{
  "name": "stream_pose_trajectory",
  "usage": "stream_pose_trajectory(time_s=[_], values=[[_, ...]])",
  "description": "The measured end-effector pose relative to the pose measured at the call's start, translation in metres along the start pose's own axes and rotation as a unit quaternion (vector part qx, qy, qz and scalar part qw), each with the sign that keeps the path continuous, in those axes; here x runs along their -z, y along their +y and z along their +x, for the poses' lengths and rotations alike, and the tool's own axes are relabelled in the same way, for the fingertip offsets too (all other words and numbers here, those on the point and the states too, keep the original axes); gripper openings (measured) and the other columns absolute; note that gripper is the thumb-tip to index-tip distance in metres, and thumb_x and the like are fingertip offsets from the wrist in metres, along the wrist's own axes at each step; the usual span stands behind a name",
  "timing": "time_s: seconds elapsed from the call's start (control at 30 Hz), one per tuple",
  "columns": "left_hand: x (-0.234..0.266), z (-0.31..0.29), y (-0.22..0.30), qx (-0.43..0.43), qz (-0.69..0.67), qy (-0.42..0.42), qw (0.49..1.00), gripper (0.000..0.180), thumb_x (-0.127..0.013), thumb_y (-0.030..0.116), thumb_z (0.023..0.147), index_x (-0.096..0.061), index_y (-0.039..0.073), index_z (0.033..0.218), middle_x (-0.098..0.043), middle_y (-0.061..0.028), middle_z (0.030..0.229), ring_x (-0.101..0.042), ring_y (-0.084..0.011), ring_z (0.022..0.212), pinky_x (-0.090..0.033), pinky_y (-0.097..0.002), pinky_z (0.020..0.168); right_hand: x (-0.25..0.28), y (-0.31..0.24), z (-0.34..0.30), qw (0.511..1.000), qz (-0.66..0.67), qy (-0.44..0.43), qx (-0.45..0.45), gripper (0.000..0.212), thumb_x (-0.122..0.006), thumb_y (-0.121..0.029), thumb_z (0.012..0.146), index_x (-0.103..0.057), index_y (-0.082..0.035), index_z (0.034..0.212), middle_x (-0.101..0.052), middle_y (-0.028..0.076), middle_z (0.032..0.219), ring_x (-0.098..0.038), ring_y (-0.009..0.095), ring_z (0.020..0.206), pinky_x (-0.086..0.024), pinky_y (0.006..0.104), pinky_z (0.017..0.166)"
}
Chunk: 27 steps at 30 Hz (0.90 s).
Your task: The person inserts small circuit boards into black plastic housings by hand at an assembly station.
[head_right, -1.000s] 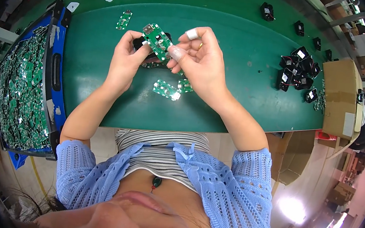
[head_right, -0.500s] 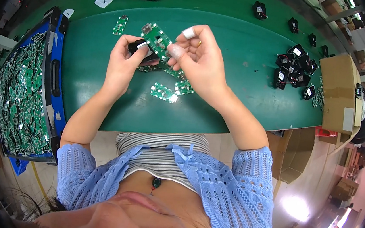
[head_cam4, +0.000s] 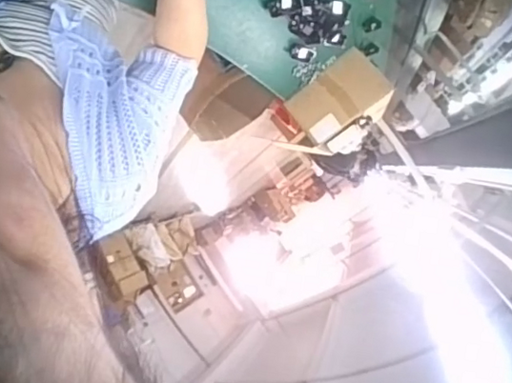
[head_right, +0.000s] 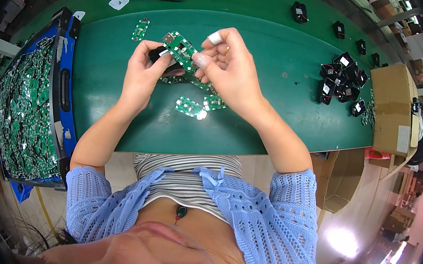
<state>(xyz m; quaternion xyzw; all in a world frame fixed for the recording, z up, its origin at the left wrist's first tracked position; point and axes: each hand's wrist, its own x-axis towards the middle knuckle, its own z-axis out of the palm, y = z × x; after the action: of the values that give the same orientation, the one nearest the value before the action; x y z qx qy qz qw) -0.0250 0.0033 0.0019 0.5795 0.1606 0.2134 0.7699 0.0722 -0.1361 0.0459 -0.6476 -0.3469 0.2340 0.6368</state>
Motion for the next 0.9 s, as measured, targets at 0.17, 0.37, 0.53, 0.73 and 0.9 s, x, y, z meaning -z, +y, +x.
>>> stream_pose_trajectory(time_s=[0.17, 0.37, 0.53, 0.73, 0.9], values=[[0.000, -0.003, -0.002, 0.010, 0.006, 0.018, 1.000, 0.013, -0.048, 0.008, 0.089, -0.045, 0.000, 0.099, -0.054, -0.0080, 0.097, -0.056, -0.0138, 0.087, -0.053, -0.0315, 0.076, -0.001, 0.003, -0.003, 0.996, 0.063, -0.004, -0.064, 0.022, -0.058, 0.000, 0.081, -0.039, -0.002, 0.092, -0.055, 0.010, 0.076, -0.059, 0.014, 0.060, -0.048, 0.0223, 0.048], [-0.005, -0.005, 0.003, 0.032, -0.033, 0.028, 0.999, 0.020, -0.053, 0.015, 0.088, -0.046, 0.002, 0.101, -0.054, -0.0064, 0.094, -0.054, -0.0112, 0.086, -0.050, -0.0277, 0.075, -0.006, 0.010, -0.002, 0.995, 0.060, 0.032, -0.077, 0.022, -0.058, -0.002, 0.081, -0.038, -0.001, 0.089, -0.055, 0.009, 0.072, -0.058, 0.013, 0.056, -0.046, 0.0225, 0.046], [-0.004, -0.005, -0.001, -0.010, 0.008, 0.024, 1.000, 0.022, -0.059, 0.012, 0.084, -0.046, 0.001, 0.099, -0.055, -0.0062, 0.087, -0.055, -0.0096, 0.077, -0.052, -0.0259, 0.068, -0.003, 0.018, -0.006, 0.997, -0.023, 0.001, -0.075, 0.021, -0.061, -0.006, 0.080, -0.043, -0.003, 0.090, -0.055, 0.007, 0.072, -0.058, 0.012, 0.055, -0.046, 0.0247, 0.047], [-0.003, -0.004, 0.006, 0.018, 0.034, 0.031, 0.999, 0.021, -0.058, 0.007, 0.082, -0.046, 0.000, 0.098, -0.055, -0.0057, 0.084, -0.056, -0.0103, 0.071, -0.055, -0.0251, 0.056, -0.007, 0.021, 0.001, 0.897, -0.360, 0.090, 0.238, 0.031, -0.071, -0.017, 0.067, -0.062, -0.014, 0.097, -0.056, 0.002, 0.083, -0.055, 0.016, 0.069, -0.044, 0.0271, 0.052], [-0.006, -0.009, 0.012, 0.001, 0.055, -0.005, 0.998, 0.026, -0.057, 0.005, 0.081, -0.050, 0.005, 0.107, -0.052, -0.0039, 0.088, -0.053, -0.0075, 0.067, -0.050, -0.0201, 0.049, -0.009, 0.023, 0.007, 0.894, -0.347, 0.046, 0.279, 0.014, -0.067, -0.010, 0.070, -0.061, -0.009, 0.083, -0.054, 0.003, 0.080, -0.055, 0.019, 0.073, -0.044, 0.0303, 0.055]])
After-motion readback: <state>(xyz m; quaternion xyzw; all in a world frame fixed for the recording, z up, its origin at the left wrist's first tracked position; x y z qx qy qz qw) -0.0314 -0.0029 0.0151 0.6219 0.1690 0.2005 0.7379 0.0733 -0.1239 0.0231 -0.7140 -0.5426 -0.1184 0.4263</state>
